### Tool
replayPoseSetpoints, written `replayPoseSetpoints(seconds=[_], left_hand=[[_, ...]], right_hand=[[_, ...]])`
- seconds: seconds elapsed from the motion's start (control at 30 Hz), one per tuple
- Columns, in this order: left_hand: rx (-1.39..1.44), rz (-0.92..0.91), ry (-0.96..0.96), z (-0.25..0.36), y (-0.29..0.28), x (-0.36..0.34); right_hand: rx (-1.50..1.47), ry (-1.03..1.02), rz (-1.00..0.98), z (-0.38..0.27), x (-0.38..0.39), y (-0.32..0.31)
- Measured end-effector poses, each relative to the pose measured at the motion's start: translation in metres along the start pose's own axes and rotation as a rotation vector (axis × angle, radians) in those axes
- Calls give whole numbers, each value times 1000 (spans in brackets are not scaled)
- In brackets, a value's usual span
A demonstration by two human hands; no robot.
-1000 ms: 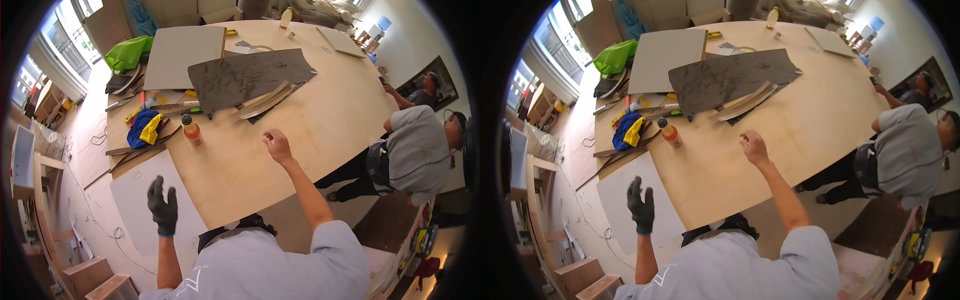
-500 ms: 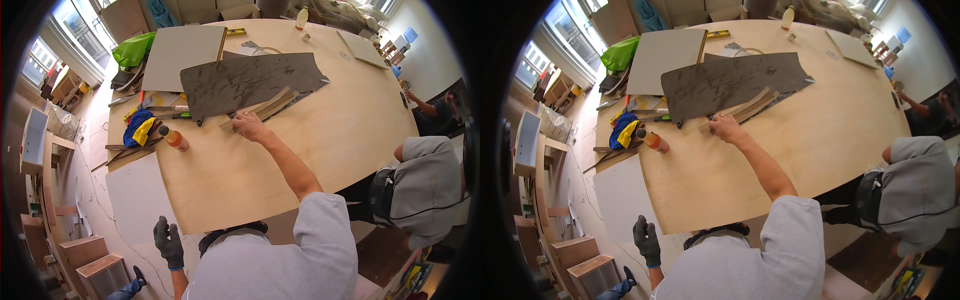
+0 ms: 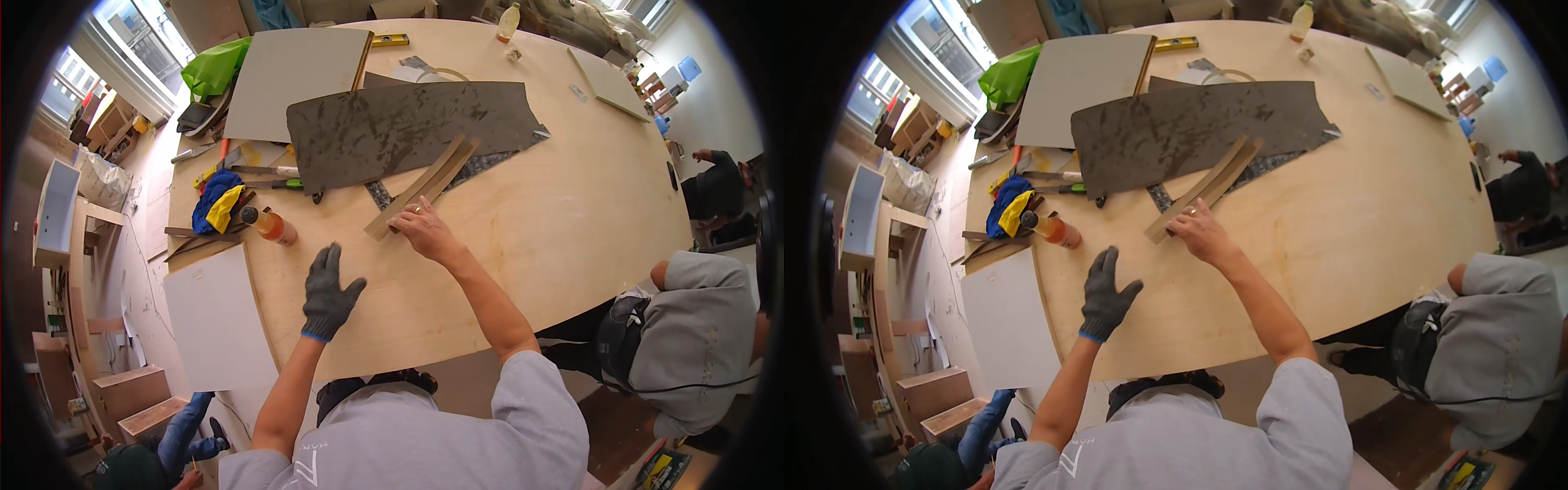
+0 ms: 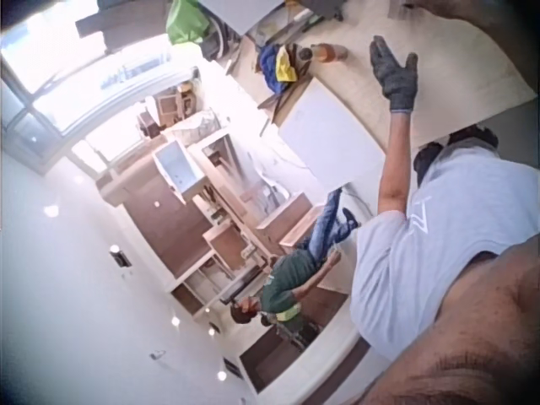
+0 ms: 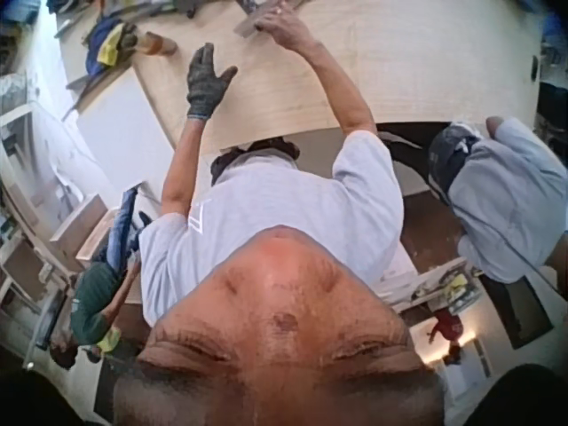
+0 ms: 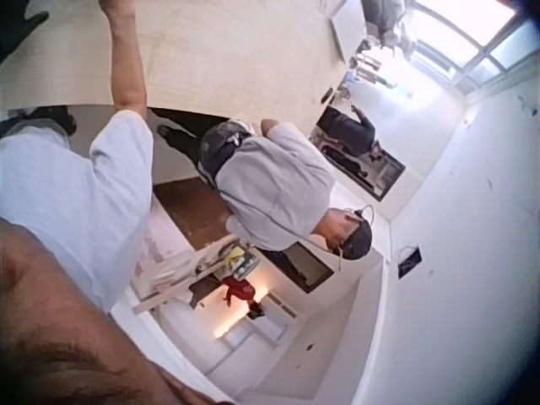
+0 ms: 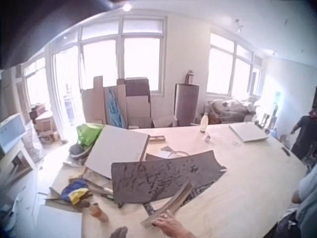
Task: Applying adhesive and attaching edge banding trim to a wooden board, then tapping it into place with a hammer.
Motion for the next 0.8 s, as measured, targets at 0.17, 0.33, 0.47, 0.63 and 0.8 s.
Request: replayPoseSetpoints(seconds=[0.17,0.33,0.47,0.63,0.8], left_hand=[[-168,-74,8,9,37,-72],[859,173,-546,-73,37,-114],[70,482,-309,-86,6,-147],[181,328,-448,-116,2,-210],[628,269,-462,-108,-15,-237]], right_hand=[[-9,13,-33,-7,9,-1],[7,25,-2,-12,28,-11],[14,19,-5,-3,37,-4],[29,49,51,-5,46,-9],[61,16,35,-7,52,-10]])
Point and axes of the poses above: each hand's wrist, its own x-axis away from the middle knuckle, its own y-axis out of the palm, z = x × y, the point moved 5 cm from there along -x, towards the middle knuckle, and after that the axes turned 2 degrees about -z, right-handed, at the moved point
